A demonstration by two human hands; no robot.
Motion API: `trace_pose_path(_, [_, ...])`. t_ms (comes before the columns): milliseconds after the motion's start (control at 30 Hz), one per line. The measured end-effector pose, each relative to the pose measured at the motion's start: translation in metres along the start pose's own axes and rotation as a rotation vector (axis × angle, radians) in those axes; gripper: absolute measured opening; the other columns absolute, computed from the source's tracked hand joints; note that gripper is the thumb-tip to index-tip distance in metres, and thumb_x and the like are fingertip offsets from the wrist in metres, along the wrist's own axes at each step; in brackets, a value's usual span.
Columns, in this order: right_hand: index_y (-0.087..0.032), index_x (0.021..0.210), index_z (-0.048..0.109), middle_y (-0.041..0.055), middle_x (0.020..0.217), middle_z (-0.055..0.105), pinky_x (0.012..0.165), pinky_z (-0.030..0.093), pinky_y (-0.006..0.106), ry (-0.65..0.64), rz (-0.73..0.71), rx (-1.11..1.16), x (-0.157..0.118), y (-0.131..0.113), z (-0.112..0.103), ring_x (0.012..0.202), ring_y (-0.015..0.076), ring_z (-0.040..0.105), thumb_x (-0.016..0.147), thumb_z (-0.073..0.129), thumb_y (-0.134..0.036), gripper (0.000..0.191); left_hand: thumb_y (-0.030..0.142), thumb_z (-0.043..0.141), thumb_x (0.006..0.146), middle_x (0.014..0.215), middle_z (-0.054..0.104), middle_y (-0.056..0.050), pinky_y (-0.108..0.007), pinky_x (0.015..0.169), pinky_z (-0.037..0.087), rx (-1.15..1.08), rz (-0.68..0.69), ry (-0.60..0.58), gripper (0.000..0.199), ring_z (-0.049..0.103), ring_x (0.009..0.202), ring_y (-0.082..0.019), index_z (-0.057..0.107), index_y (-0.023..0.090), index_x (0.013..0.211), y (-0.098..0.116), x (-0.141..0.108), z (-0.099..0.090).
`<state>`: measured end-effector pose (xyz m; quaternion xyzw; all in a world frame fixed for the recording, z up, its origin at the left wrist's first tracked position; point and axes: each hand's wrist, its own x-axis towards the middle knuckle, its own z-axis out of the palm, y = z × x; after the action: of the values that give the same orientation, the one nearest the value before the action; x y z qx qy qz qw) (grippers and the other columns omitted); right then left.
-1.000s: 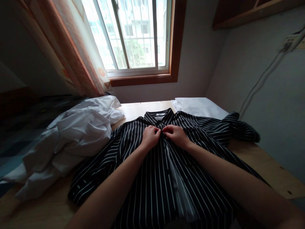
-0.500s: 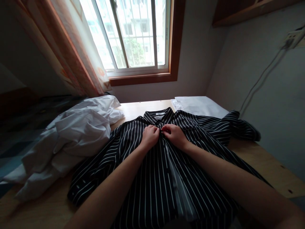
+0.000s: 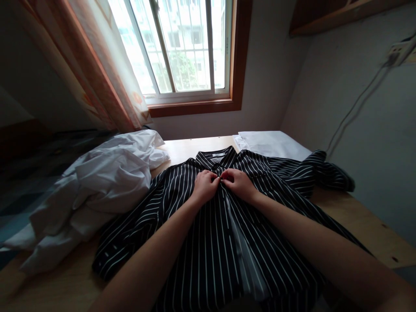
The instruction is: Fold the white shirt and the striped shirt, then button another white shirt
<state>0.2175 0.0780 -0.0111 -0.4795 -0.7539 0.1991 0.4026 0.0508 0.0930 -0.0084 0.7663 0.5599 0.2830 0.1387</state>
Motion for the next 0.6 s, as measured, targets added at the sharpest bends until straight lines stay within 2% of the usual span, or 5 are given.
trace_pose_path(100, [-0.019, 0.089, 0.069, 0.0026, 0.085, 0.071, 0.076, 0.049, 0.028, -0.023, 0.021, 0.109, 0.0007, 0.0048, -0.0008, 0.08, 0.0164, 0.065, 0.082, 0.064, -0.015, 0.01, 0.028, 0.059, 0.087, 0.101, 0.069, -0.008, -0.041, 0.099, 0.045, 0.004, 0.0, -0.001, 0.018, 0.06, 0.103, -0.024, 0.074, 0.019, 0.09, 0.0, 0.0, 0.0001])
trace_pose_path(267, [-0.017, 0.084, 0.067, 0.0022, 0.078, 0.069, 0.058, 0.047, 0.026, -0.046, 0.143, 0.25, 0.0018, 0.0089, -0.0019, 0.058, 0.0148, 0.065, 0.09, 0.056, -0.027, 0.016, 0.027, 0.059, 0.087, 0.099, 0.068, -0.007, -0.04, 0.096, 0.047, -0.017, -0.001, 0.014, 0.016, 0.061, 0.101, -0.023, 0.073, 0.02, 0.088, -0.002, 0.0005, 0.0018])
trace_pose_path(433, [-0.018, 0.072, 0.064, -0.0001, 0.063, 0.064, 0.059, 0.041, 0.025, -0.079, 0.09, 0.097, 0.0041, 0.0044, -0.0037, 0.058, 0.0142, 0.061, 0.092, 0.055, -0.031, 0.026, 0.027, 0.059, 0.087, 0.097, 0.068, -0.007, -0.041, 0.096, 0.047, -0.033, -0.012, 0.016, 0.016, 0.06, 0.1, -0.023, 0.073, 0.019, 0.086, -0.0027, 0.0004, 0.0031])
trace_pose_path(600, [-0.018, 0.074, 0.065, 0.0011, 0.068, 0.066, 0.062, 0.037, 0.025, -0.076, 0.052, -0.057, 0.0064, 0.0032, -0.0029, 0.065, 0.0139, 0.058, 0.09, 0.058, -0.026, 0.019, 0.026, 0.059, 0.086, 0.1, 0.068, -0.008, -0.041, 0.097, 0.046, -0.026, -0.022, 0.01, 0.016, 0.06, 0.102, -0.024, 0.073, 0.019, 0.088, -0.0013, 0.0, 0.0027])
